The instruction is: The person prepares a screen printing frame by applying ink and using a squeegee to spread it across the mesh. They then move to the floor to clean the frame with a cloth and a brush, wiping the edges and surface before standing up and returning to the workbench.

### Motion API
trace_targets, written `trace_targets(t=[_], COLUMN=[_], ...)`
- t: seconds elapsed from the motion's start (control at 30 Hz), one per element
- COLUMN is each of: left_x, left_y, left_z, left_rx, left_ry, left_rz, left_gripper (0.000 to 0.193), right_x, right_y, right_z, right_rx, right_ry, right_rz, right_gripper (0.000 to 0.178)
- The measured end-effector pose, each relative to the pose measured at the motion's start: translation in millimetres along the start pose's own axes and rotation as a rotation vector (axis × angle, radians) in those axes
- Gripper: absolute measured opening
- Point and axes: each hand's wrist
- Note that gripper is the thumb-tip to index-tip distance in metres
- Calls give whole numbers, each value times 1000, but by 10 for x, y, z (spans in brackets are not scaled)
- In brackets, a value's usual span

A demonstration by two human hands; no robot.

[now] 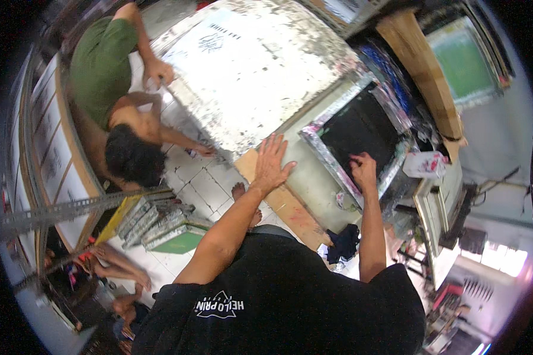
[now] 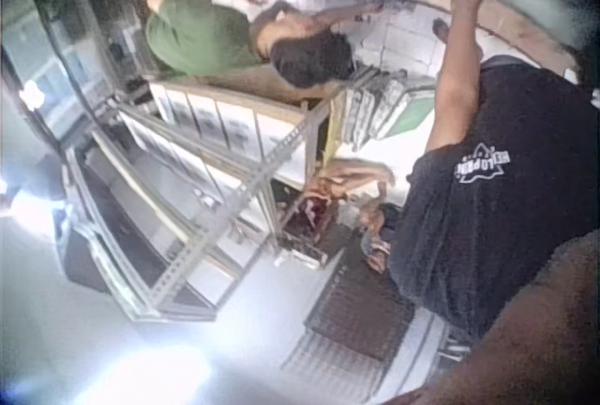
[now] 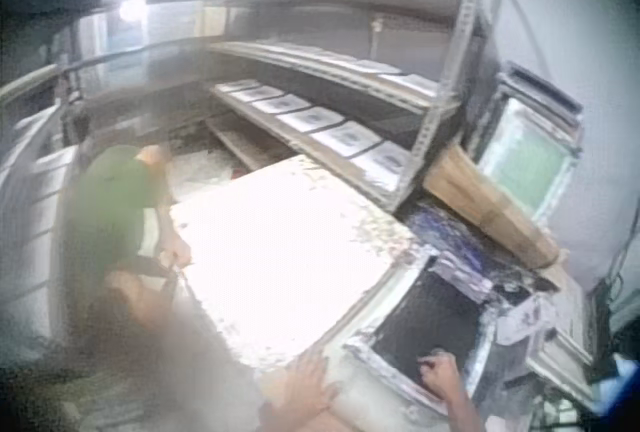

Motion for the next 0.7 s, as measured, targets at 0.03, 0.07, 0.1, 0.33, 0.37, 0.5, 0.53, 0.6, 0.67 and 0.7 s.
trace_targets(t=[0.03,0.07,0.1,0.33,0.37,0.5,0.53,0.6,0.67,0.7], left_x=[7,19,45,173,194,239,254,273,262,239], left_y=[-6,-18,-24,13,26,-1,-11,12,34,36], left_z=[2,-4,-31,-94,-115,-173,-182,-213,-214,-217], left_rx=[-9,-15,-17,-84,-99,-144,-151,-168,-182,-184], left_ry=[0,1,-3,55,70,77,67,85,107,121], left_rz=[-15,-30,-46,-166,-173,-194,-195,-195,-195,-198], left_gripper=[66,67,67,77,78,83,83,84,85,85], right_x=[142,333,487,-474,-477,-330,-194,-202,-323,-473], right_y=[33,134,151,83,-1,-244,-391,-373,-282,-217], right_z=[25,59,67,-22,-141,-937,-1087,-1311,-1344,-1241], right_rx=[41,44,18,-156,-145,67,242,227,71,-76], right_ry=[-54,-190,-280,58,69,-8,-22,-52,-10,51], right_rz=[58,131,166,-289,-268,-138,-45,-68,-142,-204], right_gripper=[26,27,27,22,22,22,22,22,23,23])
Point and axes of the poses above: each hand's wrist, its own z-axis away from the middle knuckle, its own y-axis out of the back of the hand, x = y × z, and after that the axes turned 14 degrees about z, right-handed
